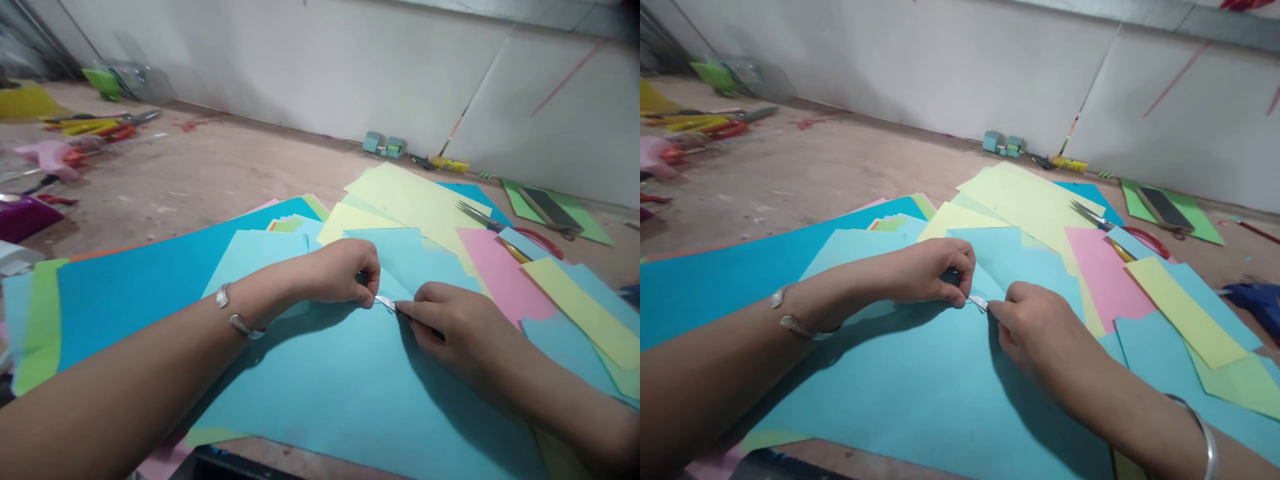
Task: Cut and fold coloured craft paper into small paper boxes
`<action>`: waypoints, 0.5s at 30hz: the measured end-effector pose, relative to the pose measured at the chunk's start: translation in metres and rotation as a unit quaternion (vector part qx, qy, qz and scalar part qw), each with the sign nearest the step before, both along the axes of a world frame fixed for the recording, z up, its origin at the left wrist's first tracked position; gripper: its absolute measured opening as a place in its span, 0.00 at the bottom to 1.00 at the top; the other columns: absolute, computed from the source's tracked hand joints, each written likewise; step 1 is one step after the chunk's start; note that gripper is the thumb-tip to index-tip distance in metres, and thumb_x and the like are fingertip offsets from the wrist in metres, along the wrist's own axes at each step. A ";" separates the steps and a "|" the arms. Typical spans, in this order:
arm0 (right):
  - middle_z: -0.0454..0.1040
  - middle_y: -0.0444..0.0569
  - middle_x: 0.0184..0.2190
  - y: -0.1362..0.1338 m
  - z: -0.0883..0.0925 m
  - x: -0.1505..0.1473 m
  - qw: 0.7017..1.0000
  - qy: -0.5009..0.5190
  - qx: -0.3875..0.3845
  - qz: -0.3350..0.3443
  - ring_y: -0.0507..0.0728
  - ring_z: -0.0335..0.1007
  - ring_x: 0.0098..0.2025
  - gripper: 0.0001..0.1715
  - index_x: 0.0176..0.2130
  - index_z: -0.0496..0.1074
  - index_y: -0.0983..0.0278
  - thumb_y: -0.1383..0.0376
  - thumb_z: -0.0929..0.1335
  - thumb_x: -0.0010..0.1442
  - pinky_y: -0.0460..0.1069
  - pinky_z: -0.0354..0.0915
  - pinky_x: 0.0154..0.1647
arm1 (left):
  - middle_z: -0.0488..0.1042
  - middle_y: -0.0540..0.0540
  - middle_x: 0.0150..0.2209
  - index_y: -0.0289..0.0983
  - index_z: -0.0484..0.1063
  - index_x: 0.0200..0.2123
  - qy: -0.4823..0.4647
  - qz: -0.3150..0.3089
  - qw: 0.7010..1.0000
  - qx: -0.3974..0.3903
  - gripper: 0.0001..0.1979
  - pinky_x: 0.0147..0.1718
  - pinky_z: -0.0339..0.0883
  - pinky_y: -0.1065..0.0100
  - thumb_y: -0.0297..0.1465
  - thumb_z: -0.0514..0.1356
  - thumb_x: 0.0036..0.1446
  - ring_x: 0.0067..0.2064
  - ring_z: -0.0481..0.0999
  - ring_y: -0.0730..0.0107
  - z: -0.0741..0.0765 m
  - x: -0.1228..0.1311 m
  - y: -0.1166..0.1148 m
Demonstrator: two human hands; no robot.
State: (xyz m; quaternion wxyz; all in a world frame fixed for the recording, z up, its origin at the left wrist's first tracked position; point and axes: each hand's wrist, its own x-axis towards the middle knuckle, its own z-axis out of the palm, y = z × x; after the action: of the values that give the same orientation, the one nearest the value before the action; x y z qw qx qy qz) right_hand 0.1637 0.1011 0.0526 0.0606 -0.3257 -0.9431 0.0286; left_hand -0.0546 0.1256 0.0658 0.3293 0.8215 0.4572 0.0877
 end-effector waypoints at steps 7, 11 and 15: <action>0.69 0.48 0.24 0.001 0.003 -0.003 1.000 -0.012 -0.004 0.007 0.51 0.63 0.24 0.17 0.34 0.79 0.65 0.74 0.61 0.58 0.46 0.50 0.22 | 0.70 0.49 0.36 0.37 0.76 0.25 0.002 0.004 1.000 -0.002 0.03 0.37 0.62 0.68 0.25 0.67 0.47 0.38 0.70 0.68 -0.001 0.000 0.000; 0.69 0.47 0.25 0.002 0.007 -0.002 0.999 -0.016 -0.028 -0.008 0.51 0.64 0.24 0.17 0.37 0.80 0.62 0.73 0.63 0.58 0.46 0.52 0.23 | 0.70 0.49 0.37 0.38 0.77 0.28 0.009 -0.019 1.000 0.002 0.03 0.38 0.61 0.69 0.25 0.67 0.48 0.39 0.70 0.69 0.002 -0.002 0.000; 0.70 0.47 0.25 0.004 0.009 0.002 0.999 -0.025 -0.033 -0.021 0.51 0.66 0.25 0.15 0.33 0.79 0.63 0.74 0.64 0.55 0.45 0.54 0.24 | 0.70 0.49 0.39 0.39 0.79 0.31 0.023 -0.031 0.999 0.001 0.06 0.37 0.61 0.70 0.25 0.67 0.47 0.39 0.69 0.70 0.006 -0.005 -0.001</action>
State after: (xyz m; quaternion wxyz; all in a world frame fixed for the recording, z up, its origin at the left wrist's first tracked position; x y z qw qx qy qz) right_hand 0.1654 0.1055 0.0611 0.0265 -0.3479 -0.9358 0.0497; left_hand -0.0601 0.1250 0.0718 0.3206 0.8375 0.4385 0.0586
